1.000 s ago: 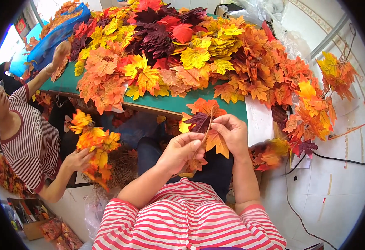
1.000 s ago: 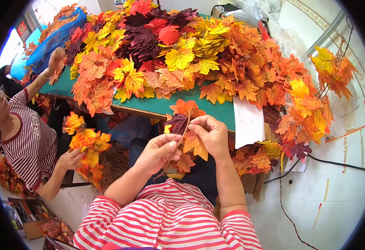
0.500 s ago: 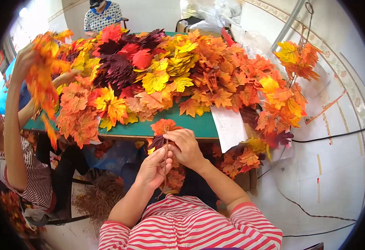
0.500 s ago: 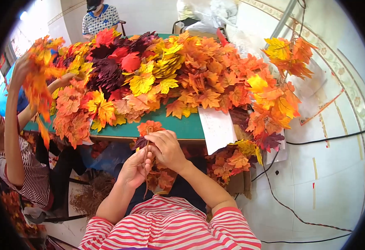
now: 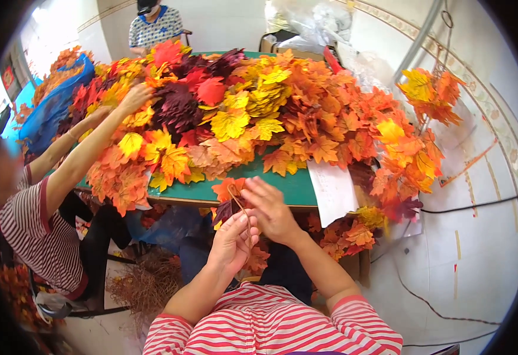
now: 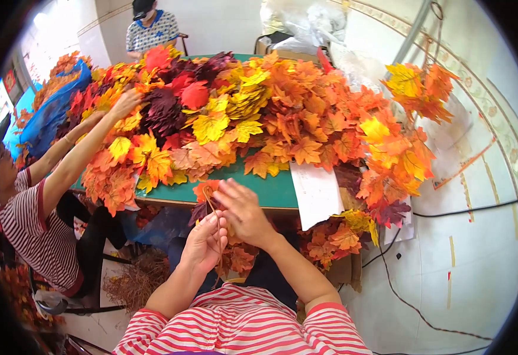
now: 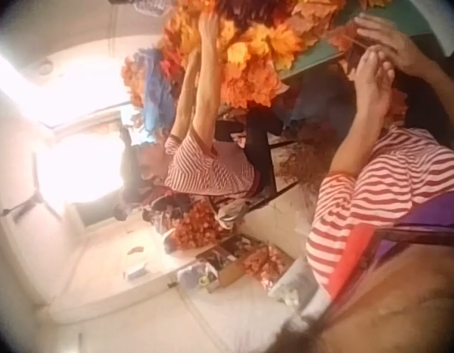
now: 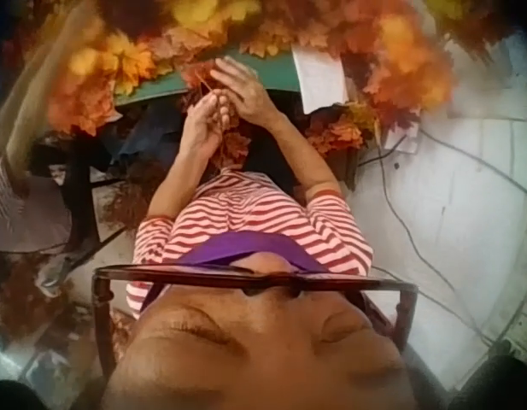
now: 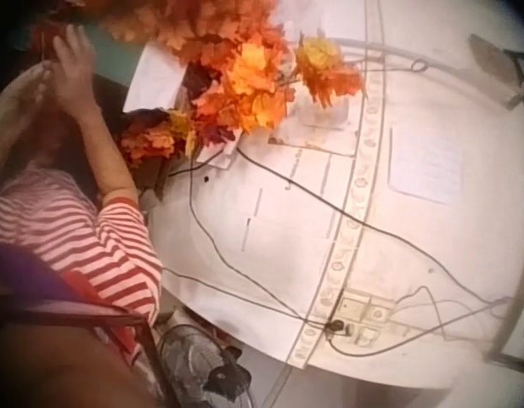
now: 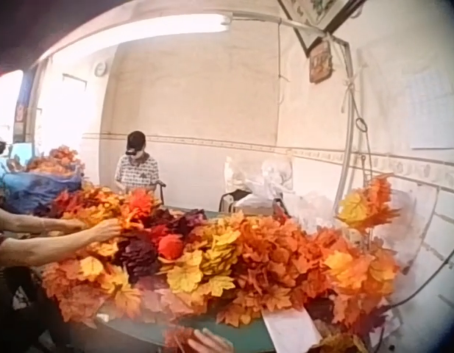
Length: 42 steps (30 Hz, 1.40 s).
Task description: The person assembles a garland by attaching individual artificial maple leaves to plastic stems by hand.
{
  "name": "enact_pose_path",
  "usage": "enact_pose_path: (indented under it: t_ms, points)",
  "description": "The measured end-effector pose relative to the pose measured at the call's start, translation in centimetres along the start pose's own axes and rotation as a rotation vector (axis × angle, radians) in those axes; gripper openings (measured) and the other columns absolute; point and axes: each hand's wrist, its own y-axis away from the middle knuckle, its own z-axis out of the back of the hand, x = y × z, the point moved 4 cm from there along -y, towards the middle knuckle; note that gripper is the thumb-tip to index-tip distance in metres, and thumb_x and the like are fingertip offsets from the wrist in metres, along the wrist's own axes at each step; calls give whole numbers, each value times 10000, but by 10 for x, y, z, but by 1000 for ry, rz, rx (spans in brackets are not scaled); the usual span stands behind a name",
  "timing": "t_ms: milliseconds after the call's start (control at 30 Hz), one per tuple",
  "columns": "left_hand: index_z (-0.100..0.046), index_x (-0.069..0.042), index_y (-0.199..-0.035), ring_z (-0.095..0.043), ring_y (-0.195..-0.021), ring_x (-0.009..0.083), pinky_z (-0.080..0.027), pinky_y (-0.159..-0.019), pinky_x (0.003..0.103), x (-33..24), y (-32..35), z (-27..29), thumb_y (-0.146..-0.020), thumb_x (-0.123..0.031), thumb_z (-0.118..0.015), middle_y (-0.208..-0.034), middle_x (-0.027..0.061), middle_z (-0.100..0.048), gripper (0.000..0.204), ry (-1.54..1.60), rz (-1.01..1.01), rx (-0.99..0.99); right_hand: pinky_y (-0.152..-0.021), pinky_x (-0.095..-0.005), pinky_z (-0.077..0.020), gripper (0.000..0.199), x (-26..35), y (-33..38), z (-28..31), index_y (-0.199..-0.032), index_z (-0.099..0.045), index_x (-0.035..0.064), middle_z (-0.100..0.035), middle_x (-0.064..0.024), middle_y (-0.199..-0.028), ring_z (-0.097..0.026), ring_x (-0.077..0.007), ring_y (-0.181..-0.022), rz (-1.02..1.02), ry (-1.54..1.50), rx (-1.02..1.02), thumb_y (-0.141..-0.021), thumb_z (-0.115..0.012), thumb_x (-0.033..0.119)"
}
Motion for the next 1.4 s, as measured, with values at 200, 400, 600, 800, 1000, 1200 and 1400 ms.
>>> enact_pose_path:
  t_ms: [200,400,600,800,1000,1200,1400]
  points:
    - [-561,-69,-1002,-622,-664,110,-531,-576,242,-8,-5,20,-885,-127,-584,-914,64,-656,133,-86,-168,-130,-911,-335,-427,185,-32,-12,33,-996,-649,41,-619,-113,-1080,-567,-259,-1042,-325,72,-264,-836,-560,67]
    - [-548,-71,-1108,-603,-682,83,-516,-604,214,-4,-11,14,-902,-142,-559,-885,27,-645,218,-86,-158,13,-867,-344,-453,171,-60,-79,49,-981,-639,17,-620,-138,-1037,-583,-279,-995,-184,190,-392,-833,-581,80]
    - [-526,-93,-1180,-606,-729,91,-527,-638,218,-2,-15,8,-911,-161,-544,-941,27,-633,278,191,-38,170,-907,-374,-401,251,-100,-118,25,-976,-674,84,-616,-104,-1101,-557,-254,-1037,-6,657,-56,-731,-671,137]
    - [-533,-80,-1126,-626,-779,123,-549,-697,243,1,-18,13,-902,-124,-548,-949,30,-621,229,295,1,40,-848,-357,-406,140,-97,-112,47,-893,-688,93,-674,-82,-911,-593,-228,-946,-78,427,-265,-767,-644,132]
    - [-507,-112,-1201,-594,-783,84,-524,-671,210,-3,-20,19,-904,-110,-541,-922,16,-609,299,250,-45,178,-683,-296,-496,124,-63,-78,76,-945,-654,22,-672,-112,-867,-644,-212,-782,-213,182,-574,-849,-586,61]
    - [-494,-125,-1243,-527,-722,86,-471,-650,208,-3,-17,15,-915,-197,-539,-935,-1,-596,339,302,-17,140,-654,-259,-473,213,-92,-41,67,-1040,-613,29,-667,-84,-852,-605,-122,-745,-677,-34,-329,-843,-606,110]
    - [-555,-94,-1144,-569,-784,106,-491,-683,230,-1,-20,31,-902,-224,-563,-1030,26,-623,275,321,5,155,-766,-387,-480,299,-122,-11,28,-1076,-608,51,-651,-153,-913,-600,-337,-809,-709,193,-4,-783,-623,108]
